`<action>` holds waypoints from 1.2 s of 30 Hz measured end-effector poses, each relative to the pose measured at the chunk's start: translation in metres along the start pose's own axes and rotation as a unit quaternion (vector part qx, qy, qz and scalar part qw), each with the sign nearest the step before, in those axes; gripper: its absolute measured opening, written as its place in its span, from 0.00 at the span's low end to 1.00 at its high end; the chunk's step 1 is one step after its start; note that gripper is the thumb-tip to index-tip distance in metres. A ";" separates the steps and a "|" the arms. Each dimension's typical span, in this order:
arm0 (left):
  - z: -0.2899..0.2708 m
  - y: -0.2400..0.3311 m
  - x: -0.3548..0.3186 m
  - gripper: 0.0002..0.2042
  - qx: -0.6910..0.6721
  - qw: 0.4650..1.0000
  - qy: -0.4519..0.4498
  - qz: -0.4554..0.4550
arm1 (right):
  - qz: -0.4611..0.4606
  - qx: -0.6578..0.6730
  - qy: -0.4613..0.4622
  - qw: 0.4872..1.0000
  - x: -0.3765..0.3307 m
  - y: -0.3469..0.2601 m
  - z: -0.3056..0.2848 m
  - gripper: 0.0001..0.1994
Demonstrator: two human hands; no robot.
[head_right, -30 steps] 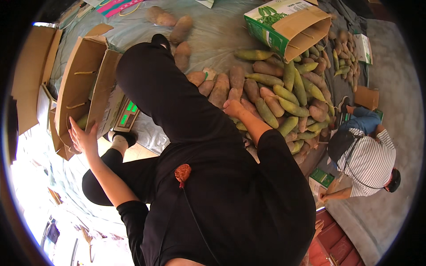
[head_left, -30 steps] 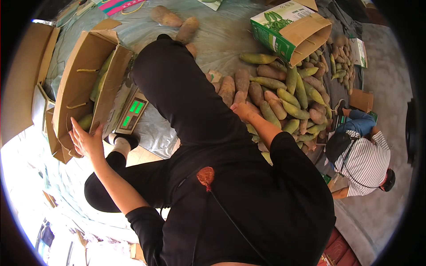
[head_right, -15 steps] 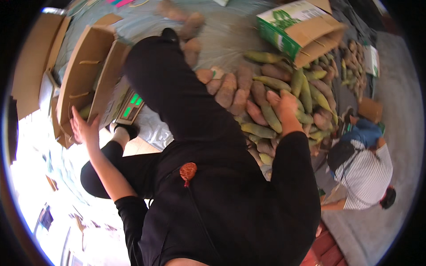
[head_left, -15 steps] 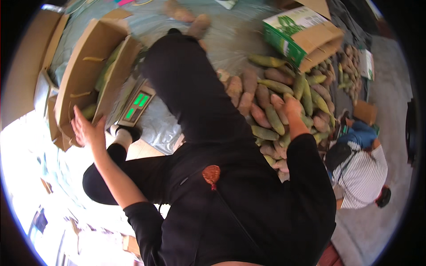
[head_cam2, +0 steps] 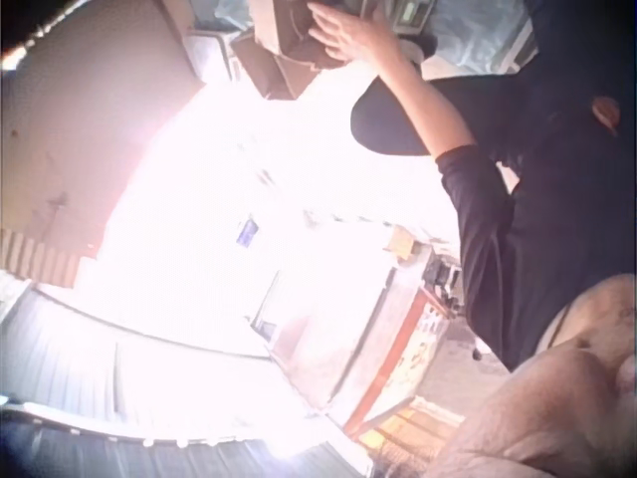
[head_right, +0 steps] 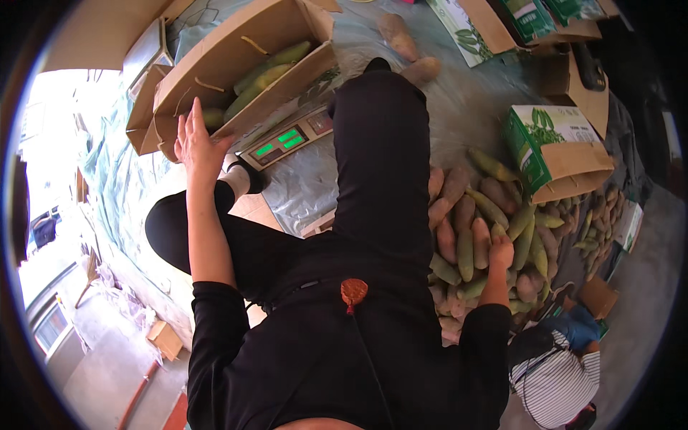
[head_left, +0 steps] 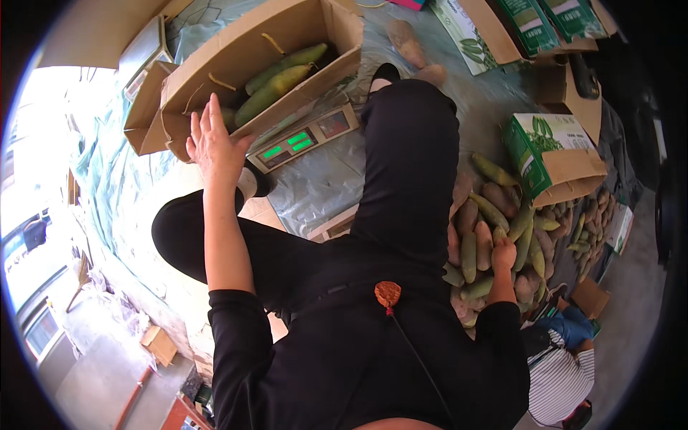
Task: The person is weighing produce on a digital scale and placing it into a cardboard box for packaging.
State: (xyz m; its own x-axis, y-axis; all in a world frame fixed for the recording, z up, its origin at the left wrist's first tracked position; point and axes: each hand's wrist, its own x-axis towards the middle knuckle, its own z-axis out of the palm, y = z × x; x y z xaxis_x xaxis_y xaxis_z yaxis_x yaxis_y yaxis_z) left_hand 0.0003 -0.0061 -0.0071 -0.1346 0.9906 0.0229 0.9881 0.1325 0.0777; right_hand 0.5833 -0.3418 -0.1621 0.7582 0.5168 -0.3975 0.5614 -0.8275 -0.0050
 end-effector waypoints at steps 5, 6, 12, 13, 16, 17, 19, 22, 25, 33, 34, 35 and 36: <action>-0.001 -0.001 -0.001 0.47 -0.007 1.000 0.001 0.002 | -0.049 0.122 0.075 0.989 0.009 -0.007 -0.020 0.09; -0.001 -0.002 -0.001 0.47 -0.009 1.000 -0.001 -0.005 | -0.069 0.132 0.103 0.983 0.013 -0.009 -0.026 0.09; 0.002 -0.007 -0.001 0.47 -0.024 1.000 0.017 0.006 | -0.102 0.358 0.119 0.921 0.029 -0.062 -0.079 0.10; 0.002 -0.007 -0.001 0.47 -0.028 1.000 0.014 0.004 | -0.047 0.432 0.089 0.896 0.028 -0.080 -0.095 0.09; 0.001 -0.009 -0.002 0.47 -0.027 1.000 0.009 0.010 | -0.106 0.559 0.070 0.820 0.013 -0.149 -0.142 0.09; 0.001 -0.009 -0.002 0.47 -0.027 1.000 0.012 0.009 | -0.106 0.558 0.086 0.819 0.009 -0.176 -0.160 0.09; 0.001 -0.009 -0.003 0.47 -0.041 0.999 0.014 0.010 | -0.183 0.597 0.081 0.777 0.000 -0.230 -0.194 0.11; 0.001 -0.010 -0.003 0.47 -0.050 0.999 0.021 0.010 | -0.319 0.627 0.046 0.709 -0.021 -0.303 -0.246 0.14; 0.002 -0.011 -0.004 0.47 -0.056 0.998 0.033 0.016 | -0.403 0.687 -0.017 0.604 -0.041 -0.369 -0.277 0.13; 0.003 -0.012 -0.002 0.49 -0.063 0.997 0.045 0.017 | -0.433 0.630 -0.343 0.546 -0.090 -0.513 -0.235 0.14; 0.003 -0.012 -0.002 0.49 -0.070 0.996 0.046 0.015 | -0.434 0.592 -0.385 0.560 -0.092 -0.523 -0.226 0.17; 0.002 -0.013 -0.002 0.49 -0.073 0.996 0.049 0.020 | -0.432 0.592 -0.385 0.560 -0.090 -0.522 -0.219 0.17; 0.002 -0.013 -0.002 0.49 -0.071 0.996 0.040 0.020 | -0.424 0.559 -0.355 0.618 -0.086 -0.519 -0.214 0.18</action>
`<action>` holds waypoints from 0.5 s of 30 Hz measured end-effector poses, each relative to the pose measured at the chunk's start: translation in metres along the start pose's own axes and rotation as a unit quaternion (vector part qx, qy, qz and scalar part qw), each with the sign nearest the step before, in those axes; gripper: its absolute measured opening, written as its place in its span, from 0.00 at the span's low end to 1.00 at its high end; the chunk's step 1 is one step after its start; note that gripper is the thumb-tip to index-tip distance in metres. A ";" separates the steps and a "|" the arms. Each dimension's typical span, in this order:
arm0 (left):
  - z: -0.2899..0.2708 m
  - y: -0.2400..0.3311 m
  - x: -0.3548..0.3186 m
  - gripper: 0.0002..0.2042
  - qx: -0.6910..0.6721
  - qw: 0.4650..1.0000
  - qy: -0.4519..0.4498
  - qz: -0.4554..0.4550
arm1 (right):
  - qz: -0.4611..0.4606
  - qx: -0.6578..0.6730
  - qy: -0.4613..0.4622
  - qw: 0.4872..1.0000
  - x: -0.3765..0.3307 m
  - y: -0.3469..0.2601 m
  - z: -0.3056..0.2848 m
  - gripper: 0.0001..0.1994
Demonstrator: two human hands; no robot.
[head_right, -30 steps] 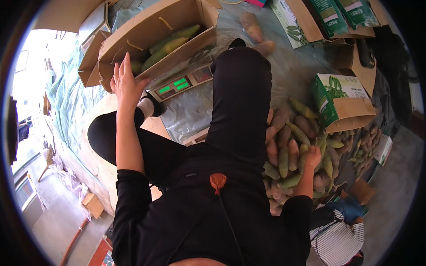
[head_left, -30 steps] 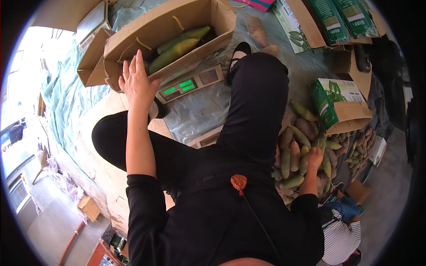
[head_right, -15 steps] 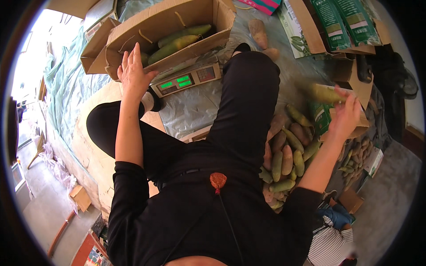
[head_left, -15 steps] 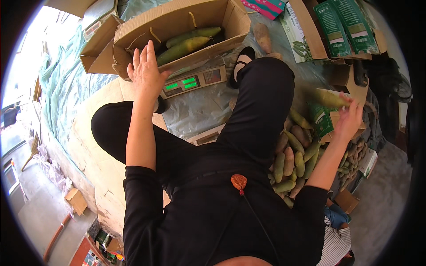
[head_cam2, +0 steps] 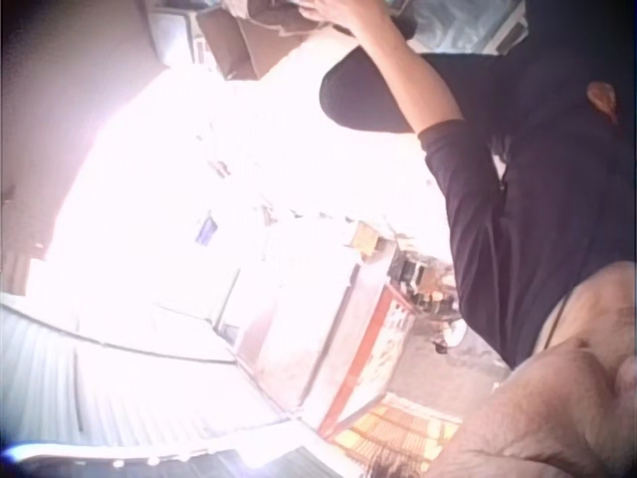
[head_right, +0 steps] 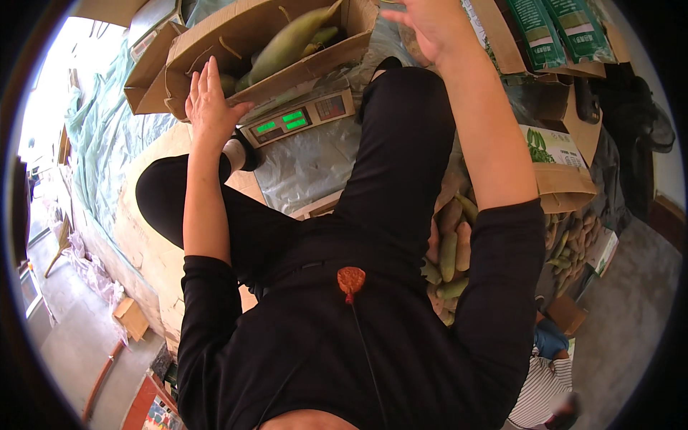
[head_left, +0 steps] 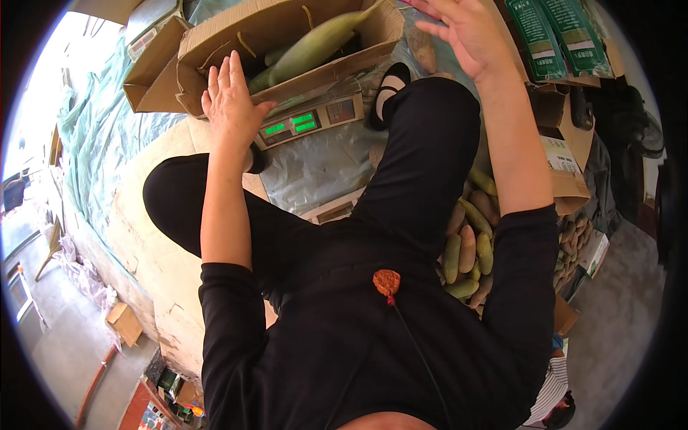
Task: The person is weighing produce on a digital scale and placing it into a cardboard box for packaging.
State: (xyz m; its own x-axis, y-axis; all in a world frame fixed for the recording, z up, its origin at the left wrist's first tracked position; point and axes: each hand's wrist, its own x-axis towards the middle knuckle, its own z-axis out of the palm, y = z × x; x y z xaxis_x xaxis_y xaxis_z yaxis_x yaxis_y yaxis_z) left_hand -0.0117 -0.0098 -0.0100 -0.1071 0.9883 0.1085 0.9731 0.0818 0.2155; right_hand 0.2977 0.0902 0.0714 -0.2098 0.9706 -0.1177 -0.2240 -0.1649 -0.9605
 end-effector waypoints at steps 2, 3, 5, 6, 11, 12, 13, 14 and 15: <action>0.000 0.001 -0.001 0.49 0.001 1.000 -0.011 -0.001 | 0.027 -0.063 0.031 0.997 -0.007 0.012 -0.019 0.19; -0.001 0.001 -0.002 0.49 0.006 1.000 -0.014 0.001 | 0.002 -0.131 0.052 0.990 -0.017 0.017 -0.035 0.18; -0.001 0.003 -0.002 0.49 0.009 1.000 -0.022 0.007 | 0.006 -0.216 0.100 0.971 -0.037 0.030 -0.075 0.19; -0.001 0.004 -0.001 0.48 0.010 1.000 -0.020 0.006 | 0.029 -0.235 0.119 0.964 -0.049 0.040 -0.096 0.20; 0.000 0.006 -0.001 0.48 0.021 1.000 -0.021 -0.002 | 0.169 -0.268 0.248 0.915 -0.143 0.136 -0.189 0.15; 0.000 0.006 -0.001 0.48 0.022 1.000 -0.022 0.000 | 0.194 -0.292 0.285 0.892 -0.166 0.161 -0.199 0.14; 0.000 0.007 0.000 0.47 0.024 0.999 -0.023 -0.004 | 0.214 -0.268 0.273 0.899 -0.190 0.183 -0.207 0.13; 0.000 0.007 -0.001 0.47 0.025 0.999 -0.024 -0.008 | 0.254 -0.247 0.283 0.892 -0.216 0.203 -0.212 0.12; 0.000 0.008 -0.001 0.47 0.026 0.999 -0.027 -0.004 | 0.269 -0.254 0.283 0.885 -0.238 0.224 -0.213 0.12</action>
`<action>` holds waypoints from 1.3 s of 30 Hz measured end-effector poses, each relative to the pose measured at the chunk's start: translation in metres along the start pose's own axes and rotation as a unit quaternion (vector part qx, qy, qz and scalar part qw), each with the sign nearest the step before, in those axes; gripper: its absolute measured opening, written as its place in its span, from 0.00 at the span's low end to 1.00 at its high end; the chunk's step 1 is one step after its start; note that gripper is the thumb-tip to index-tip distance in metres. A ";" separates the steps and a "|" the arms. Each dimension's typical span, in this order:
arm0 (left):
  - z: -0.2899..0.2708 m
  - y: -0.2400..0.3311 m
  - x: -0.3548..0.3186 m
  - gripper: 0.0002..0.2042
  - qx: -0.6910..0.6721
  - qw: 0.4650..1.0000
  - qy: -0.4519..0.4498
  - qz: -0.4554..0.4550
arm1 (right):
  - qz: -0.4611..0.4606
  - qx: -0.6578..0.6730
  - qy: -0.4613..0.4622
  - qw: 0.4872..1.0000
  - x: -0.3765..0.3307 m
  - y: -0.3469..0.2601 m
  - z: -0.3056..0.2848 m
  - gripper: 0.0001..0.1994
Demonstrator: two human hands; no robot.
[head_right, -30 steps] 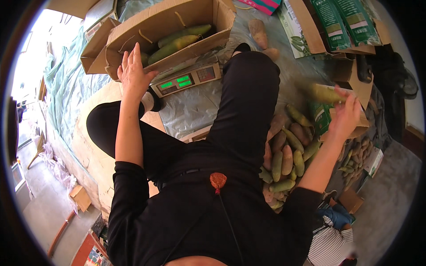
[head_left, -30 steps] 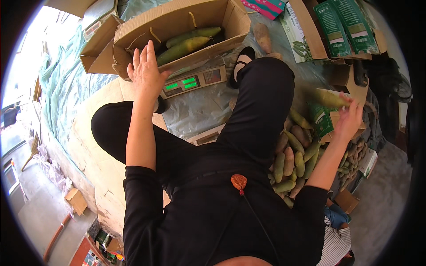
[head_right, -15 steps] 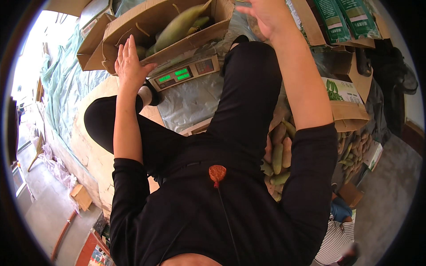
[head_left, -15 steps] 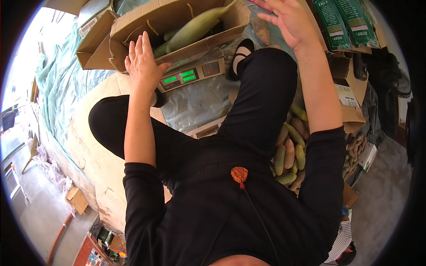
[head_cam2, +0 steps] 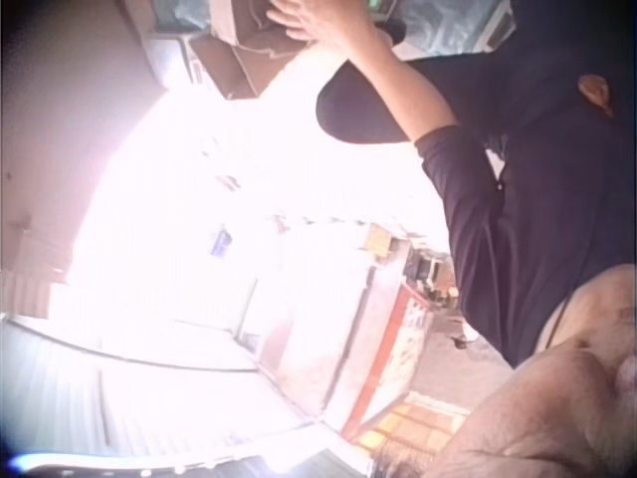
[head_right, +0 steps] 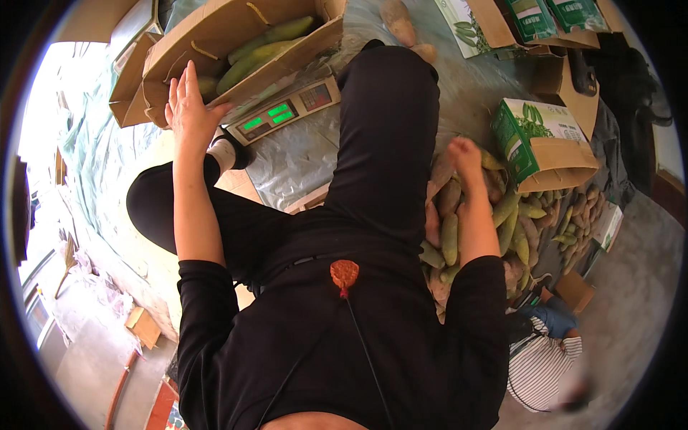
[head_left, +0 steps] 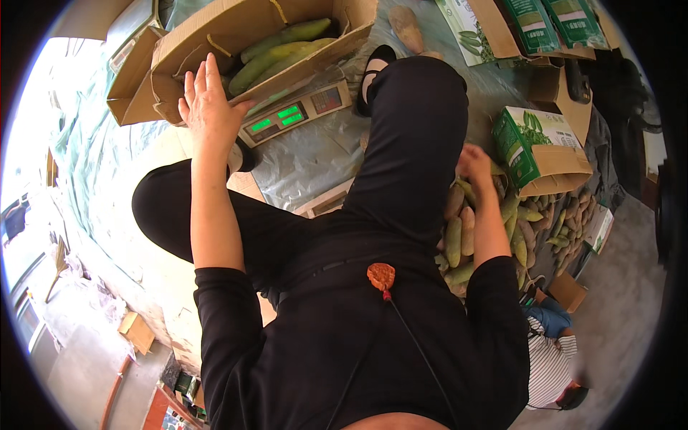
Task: The person is weighing produce on a digital scale and placing it into a cardboard box for packaging.
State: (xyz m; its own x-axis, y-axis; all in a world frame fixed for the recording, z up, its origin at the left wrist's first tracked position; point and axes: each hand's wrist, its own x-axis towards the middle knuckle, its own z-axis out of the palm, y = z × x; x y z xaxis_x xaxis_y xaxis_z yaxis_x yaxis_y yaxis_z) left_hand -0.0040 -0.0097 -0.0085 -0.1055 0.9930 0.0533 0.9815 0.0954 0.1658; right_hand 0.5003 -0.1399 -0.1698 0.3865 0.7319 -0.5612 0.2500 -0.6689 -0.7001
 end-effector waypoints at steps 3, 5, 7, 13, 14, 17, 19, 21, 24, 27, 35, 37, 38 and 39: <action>0.000 0.003 0.000 0.46 0.009 1.000 0.001 0.008 | 0.085 -0.037 0.004 0.996 -0.025 0.066 0.015 0.09; 0.000 0.005 0.000 0.46 0.015 1.000 -0.002 0.006 | 0.094 -0.062 -0.001 0.994 -0.044 0.097 0.021 0.08; 0.000 0.006 -0.001 0.46 0.017 1.000 -0.004 0.010 | 0.142 -0.087 0.008 0.986 -0.049 0.120 0.033 0.08; 0.000 0.007 -0.001 0.45 0.022 1.000 -0.007 0.012 | 0.134 0.114 -0.027 0.984 -0.065 0.124 0.052 0.06; 0.001 0.007 -0.001 0.46 0.023 1.000 -0.006 0.010 | 0.160 0.117 -0.008 0.980 -0.066 0.118 0.055 0.07; 0.001 0.006 -0.001 0.46 0.030 1.000 -0.008 0.005 | 0.162 0.084 0.001 0.983 -0.059 0.108 0.062 0.09; 0.001 0.005 -0.001 0.46 0.040 0.999 -0.009 0.003 | 0.113 0.011 -0.017 0.993 -0.049 0.110 0.068 0.10; 0.002 0.005 -0.001 0.46 0.047 0.999 -0.012 -0.001 | 0.063 -0.063 -0.035 0.995 -0.041 0.119 0.072 0.11; 0.001 0.004 -0.001 0.46 0.053 0.999 -0.010 -0.003 | 0.041 -0.068 -0.050 0.996 -0.034 0.133 0.075 0.12; 0.001 0.004 -0.002 0.46 0.051 0.999 -0.008 0.000 | 0.012 -0.093 -0.075 0.993 -0.031 0.141 0.074 0.13; 0.001 0.004 -0.002 0.46 0.052 0.999 -0.009 0.003 | -0.009 -0.194 -0.095 0.976 -0.031 0.153 0.075 0.15; 0.001 0.004 -0.002 0.46 0.059 0.998 -0.010 0.003 | 0.026 -0.155 -0.093 0.983 -0.029 0.154 0.075 0.16; 0.001 0.004 -0.002 0.46 0.062 0.998 -0.012 0.002 | 0.048 -0.101 -0.099 0.989 -0.028 0.155 0.076 0.16; 0.001 0.004 -0.002 0.46 0.062 0.998 -0.010 0.001 | 0.070 -0.048 -0.105 0.991 -0.027 0.156 0.077 0.16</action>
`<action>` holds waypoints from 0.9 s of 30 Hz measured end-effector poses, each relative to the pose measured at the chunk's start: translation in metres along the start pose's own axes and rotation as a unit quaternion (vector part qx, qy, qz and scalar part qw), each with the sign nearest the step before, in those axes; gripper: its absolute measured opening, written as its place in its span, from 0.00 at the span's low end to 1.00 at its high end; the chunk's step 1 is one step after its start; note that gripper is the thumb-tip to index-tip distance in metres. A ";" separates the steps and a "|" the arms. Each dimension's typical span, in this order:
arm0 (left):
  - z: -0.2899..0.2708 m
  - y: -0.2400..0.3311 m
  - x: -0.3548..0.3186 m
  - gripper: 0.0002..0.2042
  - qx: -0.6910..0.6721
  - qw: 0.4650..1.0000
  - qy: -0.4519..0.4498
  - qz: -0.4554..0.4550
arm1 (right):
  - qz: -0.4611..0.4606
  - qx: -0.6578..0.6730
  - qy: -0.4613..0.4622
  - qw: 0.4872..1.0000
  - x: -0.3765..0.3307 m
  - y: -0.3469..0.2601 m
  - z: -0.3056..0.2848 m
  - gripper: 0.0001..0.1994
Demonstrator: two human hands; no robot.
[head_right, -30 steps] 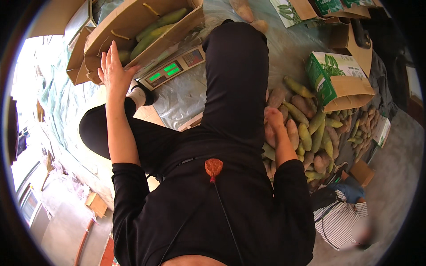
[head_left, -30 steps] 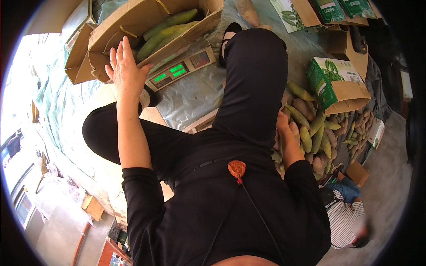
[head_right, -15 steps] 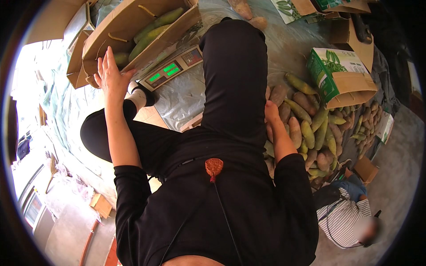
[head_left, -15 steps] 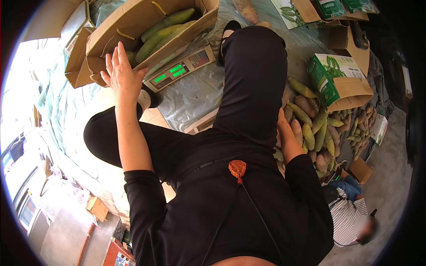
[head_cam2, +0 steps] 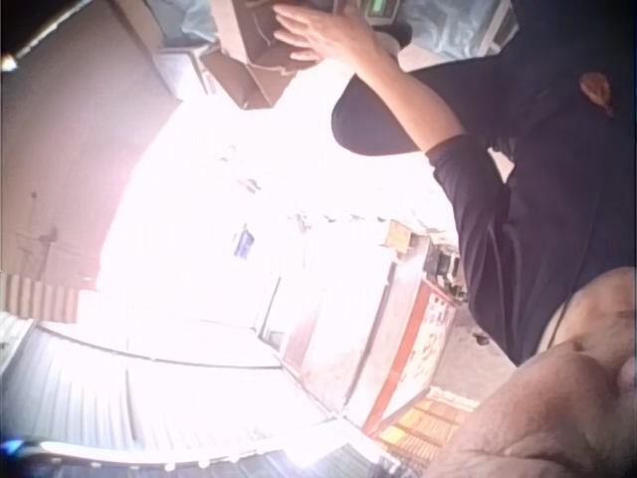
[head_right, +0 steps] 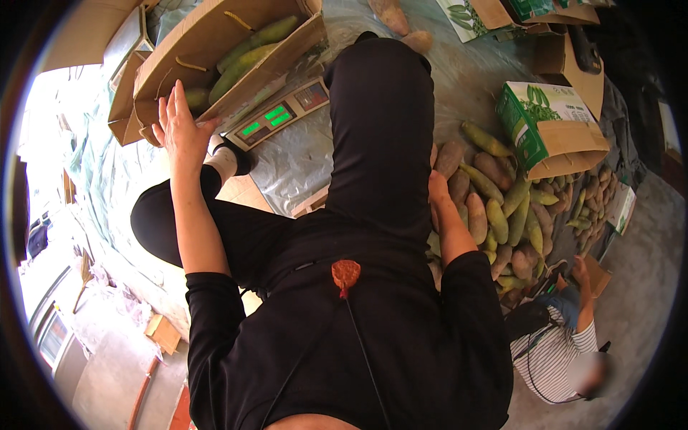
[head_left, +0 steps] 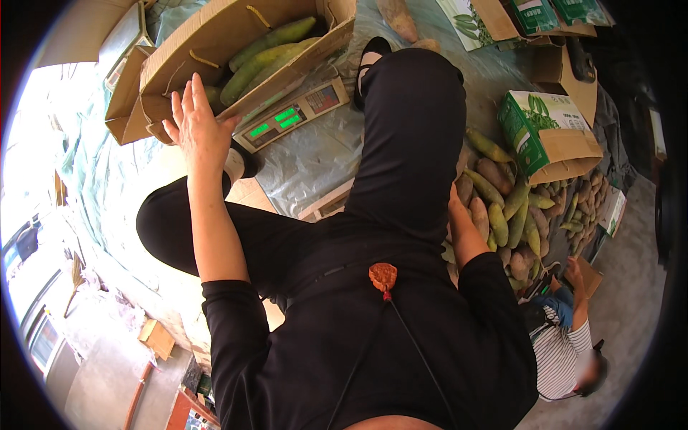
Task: The person is weighing produce on a digital scale and placing it into a cardboard box for packaging.
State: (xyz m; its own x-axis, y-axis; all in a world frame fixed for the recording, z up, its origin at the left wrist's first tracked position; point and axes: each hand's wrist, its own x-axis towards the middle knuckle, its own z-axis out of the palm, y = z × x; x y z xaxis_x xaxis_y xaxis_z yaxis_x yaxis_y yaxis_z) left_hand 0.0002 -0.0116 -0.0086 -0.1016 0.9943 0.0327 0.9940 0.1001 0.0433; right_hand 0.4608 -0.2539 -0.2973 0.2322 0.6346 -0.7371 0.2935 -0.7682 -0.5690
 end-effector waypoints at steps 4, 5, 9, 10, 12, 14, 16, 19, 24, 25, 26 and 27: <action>0.000 -0.002 0.000 0.46 -0.003 1.000 0.007 0.001 | -0.066 -0.167 0.038 0.983 0.007 0.002 -0.004 0.16; 0.001 -0.003 0.000 0.46 -0.013 1.000 0.010 0.000 | -0.078 -0.203 0.050 0.975 0.010 0.002 -0.006 0.16; 0.002 -0.005 -0.001 0.45 -0.009 1.000 0.008 -0.005 | 0.147 0.512 0.004 0.846 0.022 -0.004 -0.003 0.16; 0.002 -0.006 -0.001 0.45 -0.006 1.000 0.009 -0.002 | 0.174 0.561 0.030 0.809 0.024 -0.009 -0.003 0.16; 0.002 -0.007 -0.001 0.45 -0.004 1.000 0.010 0.000 | 0.155 0.465 0.048 0.870 0.019 -0.016 -0.005 0.16; 0.002 -0.008 -0.001 0.43 -0.013 1.000 -0.002 -0.002 | 0.129 0.349 0.058 0.926 0.011 -0.026 -0.009 0.16; 0.001 -0.009 -0.001 0.40 -0.006 1.000 -0.002 0.007 | 0.114 0.296 0.063 0.946 0.003 -0.037 -0.012 0.16; 0.000 -0.010 -0.003 0.34 -0.001 1.000 -0.020 0.012 | 0.096 0.261 0.066 0.958 -0.004 -0.054 -0.015 0.16; 0.000 -0.012 -0.004 0.24 -0.014 0.999 -0.031 0.019 | 0.062 0.234 0.068 0.968 -0.011 -0.085 -0.026 0.16; 0.001 -0.013 -0.004 0.23 -0.020 0.999 -0.027 0.020 | 0.055 0.232 0.068 0.969 -0.013 -0.093 -0.028 0.15; 0.001 -0.013 -0.004 0.23 -0.019 0.999 -0.022 0.021 | 0.047 0.231 0.068 0.970 -0.014 -0.101 -0.031 0.15; 0.002 -0.014 -0.004 0.22 -0.022 0.999 -0.024 0.023 | 0.038 0.230 0.068 0.970 -0.016 -0.110 -0.034 0.15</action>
State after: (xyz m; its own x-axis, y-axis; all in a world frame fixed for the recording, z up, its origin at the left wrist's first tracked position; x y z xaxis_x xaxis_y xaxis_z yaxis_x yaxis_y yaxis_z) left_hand -0.0134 -0.0171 -0.0114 -0.0525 0.9985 -0.0128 0.9947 0.0535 0.0874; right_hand 0.4562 -0.1764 -0.2101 0.3657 0.5558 -0.7466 -0.1665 -0.7501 -0.6400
